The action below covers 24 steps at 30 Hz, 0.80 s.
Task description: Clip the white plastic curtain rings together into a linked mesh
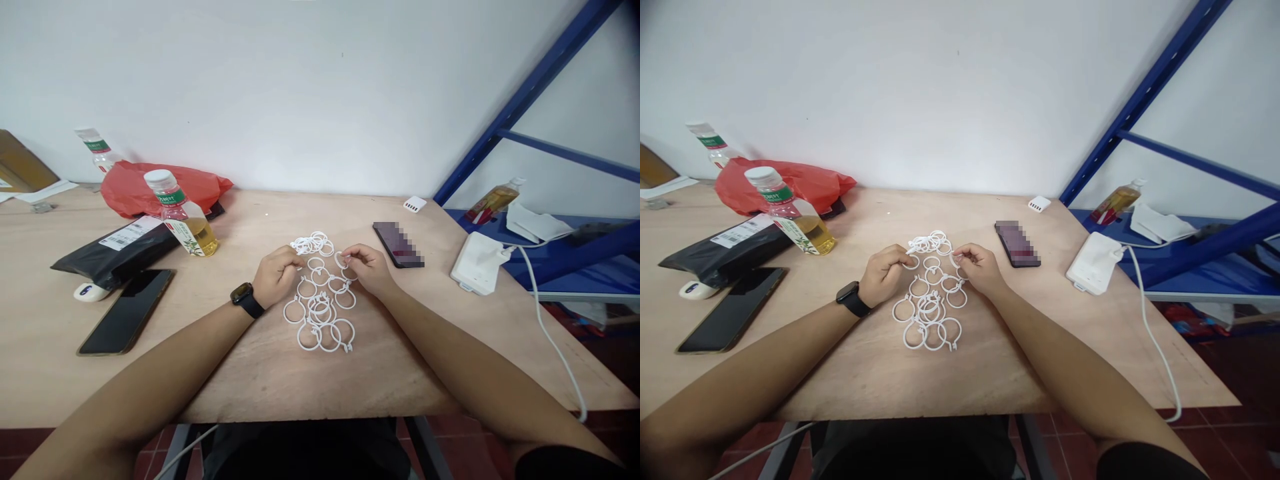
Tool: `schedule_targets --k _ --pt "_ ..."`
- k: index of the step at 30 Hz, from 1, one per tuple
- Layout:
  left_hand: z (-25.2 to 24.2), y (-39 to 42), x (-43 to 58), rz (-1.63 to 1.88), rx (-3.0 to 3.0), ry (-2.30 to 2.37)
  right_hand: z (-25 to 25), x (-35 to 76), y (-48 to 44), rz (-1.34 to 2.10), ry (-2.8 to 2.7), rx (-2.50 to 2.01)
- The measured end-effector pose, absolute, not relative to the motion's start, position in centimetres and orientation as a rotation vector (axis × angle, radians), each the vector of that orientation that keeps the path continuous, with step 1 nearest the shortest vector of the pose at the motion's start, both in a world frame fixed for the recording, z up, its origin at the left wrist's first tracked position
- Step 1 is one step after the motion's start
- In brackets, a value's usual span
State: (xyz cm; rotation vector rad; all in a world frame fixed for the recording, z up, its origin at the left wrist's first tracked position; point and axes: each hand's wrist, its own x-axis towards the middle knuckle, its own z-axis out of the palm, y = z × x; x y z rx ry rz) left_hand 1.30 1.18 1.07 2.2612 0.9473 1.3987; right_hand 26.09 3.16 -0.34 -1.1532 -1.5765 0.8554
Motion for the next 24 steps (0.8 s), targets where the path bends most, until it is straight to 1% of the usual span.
schedule_targets --k 7,11,15,19,22,24 --pt "0.97 1.24 1.20 1.385 2.273 0.921 -0.39 26.14 3.17 0.818 -1.598 -1.152" --pt "0.84 1.03 1.28 1.344 2.185 0.968 -0.10 26.30 3.13 0.800 -1.611 -1.149" --pt "0.77 0.79 1.34 1.195 2.194 0.977 -0.03 26.50 3.14 0.757 -1.650 -1.170" --pt "0.86 0.73 1.49 1.043 2.299 0.853 -0.10 26.65 3.24 0.755 -1.667 -1.149" --pt "0.99 0.69 1.71 1.060 2.285 0.808 0.06 26.68 3.17 0.716 -1.680 -1.143" --pt "1.03 0.77 1.78 1.124 2.274 0.868 0.22 26.61 2.99 0.668 -1.702 -1.155"
